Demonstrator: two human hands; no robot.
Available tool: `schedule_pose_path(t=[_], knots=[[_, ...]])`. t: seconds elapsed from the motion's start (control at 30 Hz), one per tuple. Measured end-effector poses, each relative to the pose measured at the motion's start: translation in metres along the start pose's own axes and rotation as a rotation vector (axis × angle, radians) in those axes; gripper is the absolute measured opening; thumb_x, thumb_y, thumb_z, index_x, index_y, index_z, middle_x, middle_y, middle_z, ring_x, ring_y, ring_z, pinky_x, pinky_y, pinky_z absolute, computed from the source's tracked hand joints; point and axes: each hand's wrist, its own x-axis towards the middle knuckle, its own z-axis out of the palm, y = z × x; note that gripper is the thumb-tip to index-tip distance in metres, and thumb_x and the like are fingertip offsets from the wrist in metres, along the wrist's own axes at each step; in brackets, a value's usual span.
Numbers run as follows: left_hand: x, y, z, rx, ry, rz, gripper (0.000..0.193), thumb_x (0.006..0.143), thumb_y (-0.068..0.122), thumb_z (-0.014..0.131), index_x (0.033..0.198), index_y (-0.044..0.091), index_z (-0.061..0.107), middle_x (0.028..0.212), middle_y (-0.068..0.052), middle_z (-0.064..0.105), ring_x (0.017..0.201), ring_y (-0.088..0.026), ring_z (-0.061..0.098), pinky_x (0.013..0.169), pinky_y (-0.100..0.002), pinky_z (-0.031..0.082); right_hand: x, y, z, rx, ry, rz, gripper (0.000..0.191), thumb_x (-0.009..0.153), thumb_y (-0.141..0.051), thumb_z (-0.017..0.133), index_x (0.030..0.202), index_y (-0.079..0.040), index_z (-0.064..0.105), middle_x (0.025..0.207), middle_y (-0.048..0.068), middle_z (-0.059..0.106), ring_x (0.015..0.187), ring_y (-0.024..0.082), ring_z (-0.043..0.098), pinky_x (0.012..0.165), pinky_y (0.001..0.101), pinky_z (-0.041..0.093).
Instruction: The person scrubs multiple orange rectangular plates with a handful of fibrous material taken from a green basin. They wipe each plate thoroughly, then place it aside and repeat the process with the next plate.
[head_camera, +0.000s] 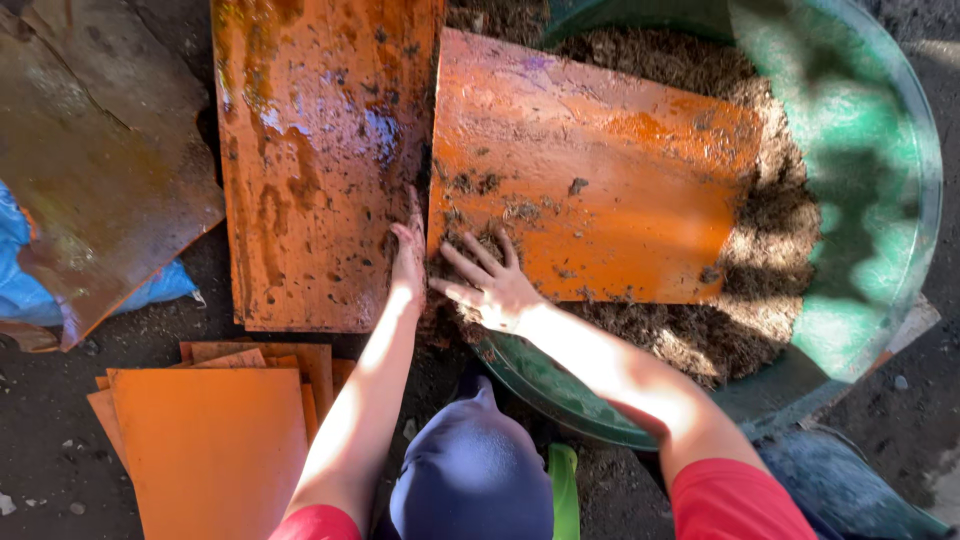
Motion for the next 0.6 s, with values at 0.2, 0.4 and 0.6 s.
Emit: schedule_pose_path(t=[0.2, 0.4, 0.6], knots=[[0.005, -0.007, -0.008, -0.146, 0.070, -0.077, 0.101, 0.088, 0.079, 0.020, 0.161, 0.011, 0.003, 0.169, -0.013, 0.004, 0.157, -0.028, 0.007, 0.125, -0.047, 0.012, 0.057, -0.009, -0.018, -0.089, 0.124, 0.193, 0.066, 0.101, -0.036, 0.071, 0.158, -0.035, 0.039, 0.172, 0.010, 0.017, 0.159, 0.037, 0.012, 0.122, 0.0728, 0.003], [-0.007, 0.014, 0.007, 0.008, -0.090, 0.171, 0.095, 0.093, 0.076, 0.020, 0.163, 0.014, 0.001, 0.170, -0.010, 0.000, 0.158, -0.027, 0.003, 0.127, -0.041, 0.001, 0.131, 0.045, -0.028, -0.030, 0.199, 0.359, 0.049, 0.091, -0.041, 0.071, 0.137, -0.036, 0.053, 0.163, 0.005, 0.026, 0.151, 0.034, 0.021, 0.119, 0.0722, 0.002], [-0.020, 0.024, 0.016, 0.197, -0.086, 0.570, 0.088, 0.103, 0.070, 0.015, 0.165, 0.007, 0.014, 0.174, -0.007, 0.010, 0.162, -0.024, 0.005, 0.131, -0.043, 0.001, 0.151, 0.148, -0.036, -0.170, 0.416, 0.490, 0.035, 0.101, -0.037, 0.065, 0.135, -0.030, 0.060, 0.158, 0.013, 0.038, 0.147, 0.038, 0.029, 0.119, 0.0707, 0.012]])
